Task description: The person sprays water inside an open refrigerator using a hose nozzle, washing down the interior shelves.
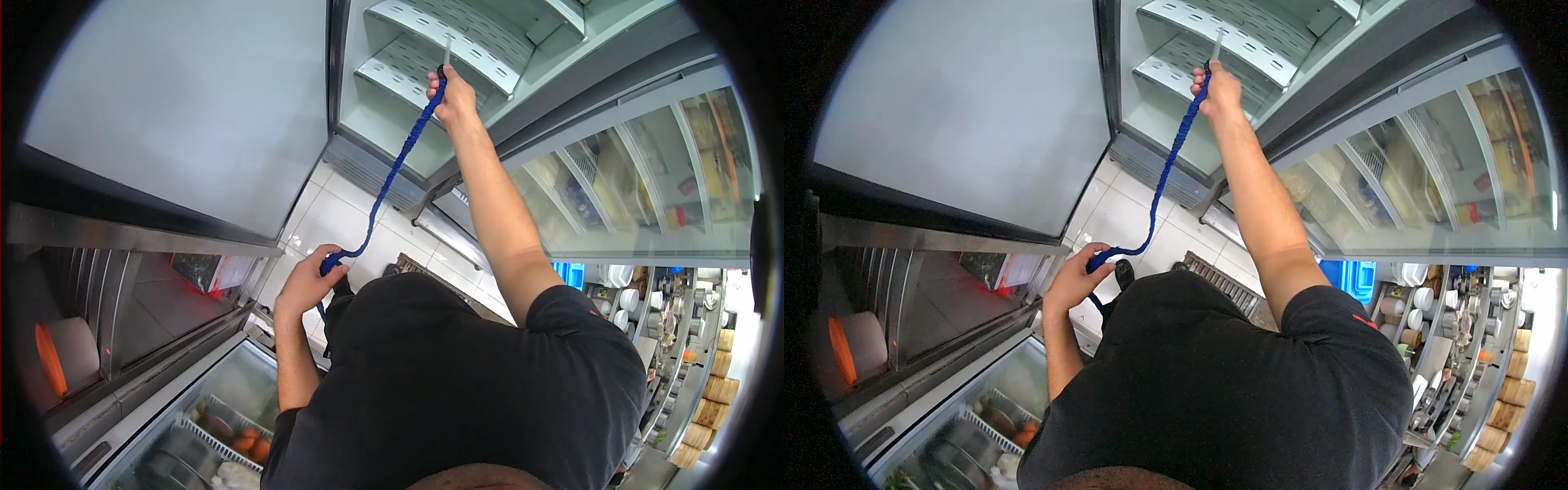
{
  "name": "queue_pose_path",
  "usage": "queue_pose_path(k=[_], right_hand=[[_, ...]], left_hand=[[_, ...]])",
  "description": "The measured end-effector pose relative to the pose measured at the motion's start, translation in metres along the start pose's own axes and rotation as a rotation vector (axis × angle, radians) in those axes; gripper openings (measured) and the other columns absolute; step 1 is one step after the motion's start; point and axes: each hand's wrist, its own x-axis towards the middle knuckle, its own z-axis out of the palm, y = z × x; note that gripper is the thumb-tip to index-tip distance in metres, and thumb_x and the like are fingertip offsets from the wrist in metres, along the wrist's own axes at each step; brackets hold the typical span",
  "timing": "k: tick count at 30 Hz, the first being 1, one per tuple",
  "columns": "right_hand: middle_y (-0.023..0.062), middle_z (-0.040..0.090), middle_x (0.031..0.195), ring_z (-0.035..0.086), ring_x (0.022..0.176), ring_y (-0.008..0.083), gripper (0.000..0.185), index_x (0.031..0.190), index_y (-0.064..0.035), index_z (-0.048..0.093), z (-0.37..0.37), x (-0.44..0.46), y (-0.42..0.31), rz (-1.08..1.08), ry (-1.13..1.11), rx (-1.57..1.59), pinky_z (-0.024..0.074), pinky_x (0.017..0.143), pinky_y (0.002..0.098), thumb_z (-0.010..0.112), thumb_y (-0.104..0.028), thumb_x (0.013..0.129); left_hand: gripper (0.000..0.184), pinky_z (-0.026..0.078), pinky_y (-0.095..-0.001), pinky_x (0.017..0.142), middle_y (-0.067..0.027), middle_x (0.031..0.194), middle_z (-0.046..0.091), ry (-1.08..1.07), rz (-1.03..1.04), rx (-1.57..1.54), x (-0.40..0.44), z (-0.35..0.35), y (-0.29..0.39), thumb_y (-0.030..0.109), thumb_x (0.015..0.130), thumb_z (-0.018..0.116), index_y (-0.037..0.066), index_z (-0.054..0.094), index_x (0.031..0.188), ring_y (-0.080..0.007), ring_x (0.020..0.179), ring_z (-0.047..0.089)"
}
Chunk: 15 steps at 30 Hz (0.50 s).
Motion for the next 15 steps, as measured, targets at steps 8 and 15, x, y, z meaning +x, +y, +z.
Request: queue_pose_path(k=[8,15], right_hand=[[0.0153,0.065,0.089,0.058,0.064,0.0195,0.022,0.110,-0.0021,0.051,-0.020,0.002,-0.018,-0.112,0.166,0.050,0.0485,0.051,0.0334,0.056,-0.023,0.108],[0.0116,0.064,0.089,0.059,0.069,0.0207,0.024,0.110,-0.0040,0.052,-0.056,0.002,-0.042,-0.190,0.304,0.149,0.0514,0.060,0.0375,0.052,-0.028,0.109]], left_hand=[[0.047,0.056,-0.0355,0.078,-0.0144,0.092,0.074,0.011,0.004,0.002,0.002,0.001,-0.009,0.034,0.093,0.076,0.008,0.062,0.131,-0.0227,0.083,0.071],[0.048,0.055,-0.0351,0.074,-0.0121,0.088,0.072,0.002,0.012,0.009,0.007,0.000,-0.010,0.034,0.093,0.077,0.008,0.062,0.131,-0.0212,0.078,0.068]])
